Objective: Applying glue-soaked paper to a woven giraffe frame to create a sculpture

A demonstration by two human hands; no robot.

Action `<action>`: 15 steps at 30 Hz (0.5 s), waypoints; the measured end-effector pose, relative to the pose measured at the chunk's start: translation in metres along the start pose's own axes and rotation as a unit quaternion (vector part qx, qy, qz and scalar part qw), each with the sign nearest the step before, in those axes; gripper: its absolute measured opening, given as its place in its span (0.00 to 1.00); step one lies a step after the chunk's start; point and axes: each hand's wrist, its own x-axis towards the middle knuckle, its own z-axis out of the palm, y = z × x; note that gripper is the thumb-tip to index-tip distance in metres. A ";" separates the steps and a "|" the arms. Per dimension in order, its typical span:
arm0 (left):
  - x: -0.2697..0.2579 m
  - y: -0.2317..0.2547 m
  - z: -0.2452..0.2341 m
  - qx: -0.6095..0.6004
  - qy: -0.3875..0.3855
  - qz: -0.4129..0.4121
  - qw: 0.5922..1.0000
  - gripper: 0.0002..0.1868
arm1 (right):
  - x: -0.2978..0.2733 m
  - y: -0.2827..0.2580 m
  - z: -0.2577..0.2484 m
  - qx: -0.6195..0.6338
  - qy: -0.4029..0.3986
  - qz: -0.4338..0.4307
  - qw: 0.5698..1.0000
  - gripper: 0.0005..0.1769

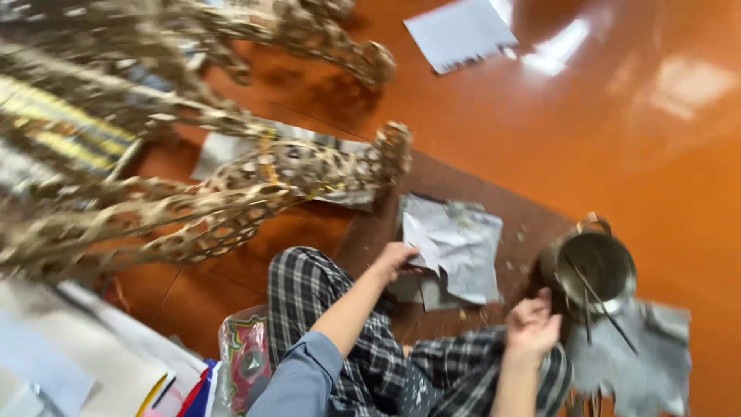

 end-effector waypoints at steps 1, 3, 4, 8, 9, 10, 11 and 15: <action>0.005 0.000 0.004 -0.019 0.007 0.018 1.000 0.07 | 0.002 0.032 0.000 -0.009 -0.017 0.019 1.000 0.42; 0.013 -0.007 0.013 -0.035 -0.031 0.011 0.999 0.06 | -0.008 0.093 -0.012 -0.181 0.032 0.202 0.962 0.34; 0.012 -0.011 0.015 -0.045 -0.026 0.027 0.998 0.06 | -0.022 0.114 0.014 -0.188 0.016 0.212 0.959 0.34; -0.028 -0.011 0.018 0.027 -0.065 0.114 0.991 0.05 | -0.013 0.156 0.044 -0.076 -0.083 0.248 0.962 0.42; -0.048 -0.009 0.018 0.023 -0.073 0.140 0.987 0.05 | 0.008 0.157 0.035 -0.042 -0.029 0.197 0.979 0.48; -0.065 -0.005 0.006 0.017 -0.071 0.149 0.986 0.05 | 0.018 0.157 0.030 -0.046 -0.037 0.203 0.977 0.48; -0.082 -0.002 -0.006 0.087 -0.097 0.160 0.979 0.06 | 0.028 0.158 0.025 -0.071 -0.017 0.167 0.983 0.36; -0.251 0.075 -0.045 0.182 0.014 0.205 0.962 0.18 | 0.026 0.132 0.023 -0.075 -0.172 0.157 0.970 0.36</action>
